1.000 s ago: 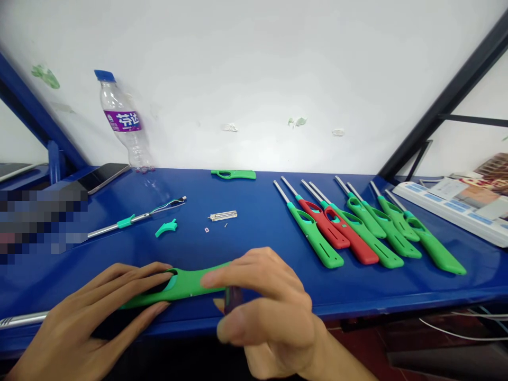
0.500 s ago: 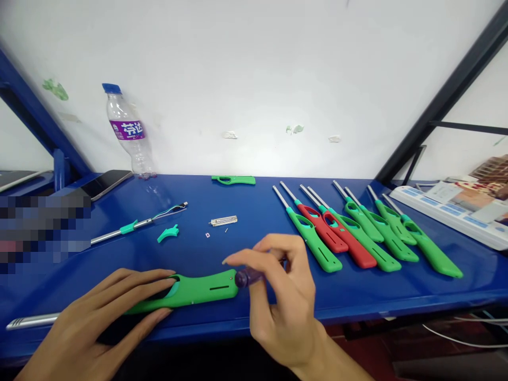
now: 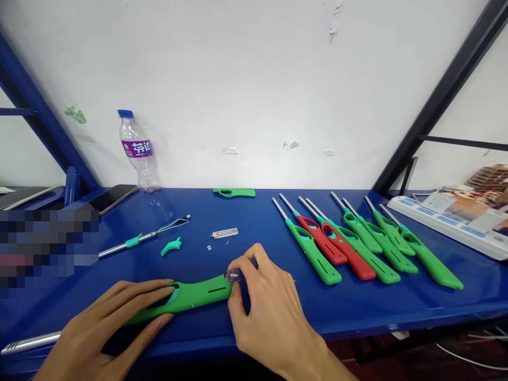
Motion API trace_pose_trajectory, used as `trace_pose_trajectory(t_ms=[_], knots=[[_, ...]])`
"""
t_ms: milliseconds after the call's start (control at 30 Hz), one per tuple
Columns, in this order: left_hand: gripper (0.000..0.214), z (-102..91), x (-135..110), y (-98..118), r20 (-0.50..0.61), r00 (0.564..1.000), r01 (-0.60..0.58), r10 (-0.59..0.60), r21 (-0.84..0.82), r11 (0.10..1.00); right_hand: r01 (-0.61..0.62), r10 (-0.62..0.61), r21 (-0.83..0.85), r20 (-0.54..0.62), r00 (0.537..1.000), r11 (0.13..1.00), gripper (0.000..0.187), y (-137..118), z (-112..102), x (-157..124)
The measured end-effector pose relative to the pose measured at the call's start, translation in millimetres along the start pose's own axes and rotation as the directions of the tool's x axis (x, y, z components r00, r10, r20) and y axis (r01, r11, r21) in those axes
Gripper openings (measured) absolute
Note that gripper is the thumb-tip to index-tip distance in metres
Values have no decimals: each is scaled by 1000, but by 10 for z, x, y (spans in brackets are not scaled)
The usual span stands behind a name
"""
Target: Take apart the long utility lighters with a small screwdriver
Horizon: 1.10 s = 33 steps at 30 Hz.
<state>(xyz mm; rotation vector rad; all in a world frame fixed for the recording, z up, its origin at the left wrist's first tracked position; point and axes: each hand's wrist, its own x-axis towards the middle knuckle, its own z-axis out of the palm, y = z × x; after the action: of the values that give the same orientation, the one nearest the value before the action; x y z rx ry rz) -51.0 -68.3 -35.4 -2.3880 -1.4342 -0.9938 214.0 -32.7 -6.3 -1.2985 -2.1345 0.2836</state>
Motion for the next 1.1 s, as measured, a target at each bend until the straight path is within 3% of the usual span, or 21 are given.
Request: trace_pose_trajectory(t_ms=[333, 467, 1100], knots=[[31, -3, 18, -12, -1, 1000, -26, 26, 15, 1000, -106, 100, 36, 142, 985, 994, 3, -20, -48, 28], [31, -4, 17, -15, 11, 999, -49, 48, 32, 998, -135, 124, 52, 168, 978, 989, 12, 24, -32, 55], [30, -42, 42, -48, 2, 995, -98, 98, -51, 994, -33, 15, 110, 160, 987, 993, 11, 73, -19, 17]])
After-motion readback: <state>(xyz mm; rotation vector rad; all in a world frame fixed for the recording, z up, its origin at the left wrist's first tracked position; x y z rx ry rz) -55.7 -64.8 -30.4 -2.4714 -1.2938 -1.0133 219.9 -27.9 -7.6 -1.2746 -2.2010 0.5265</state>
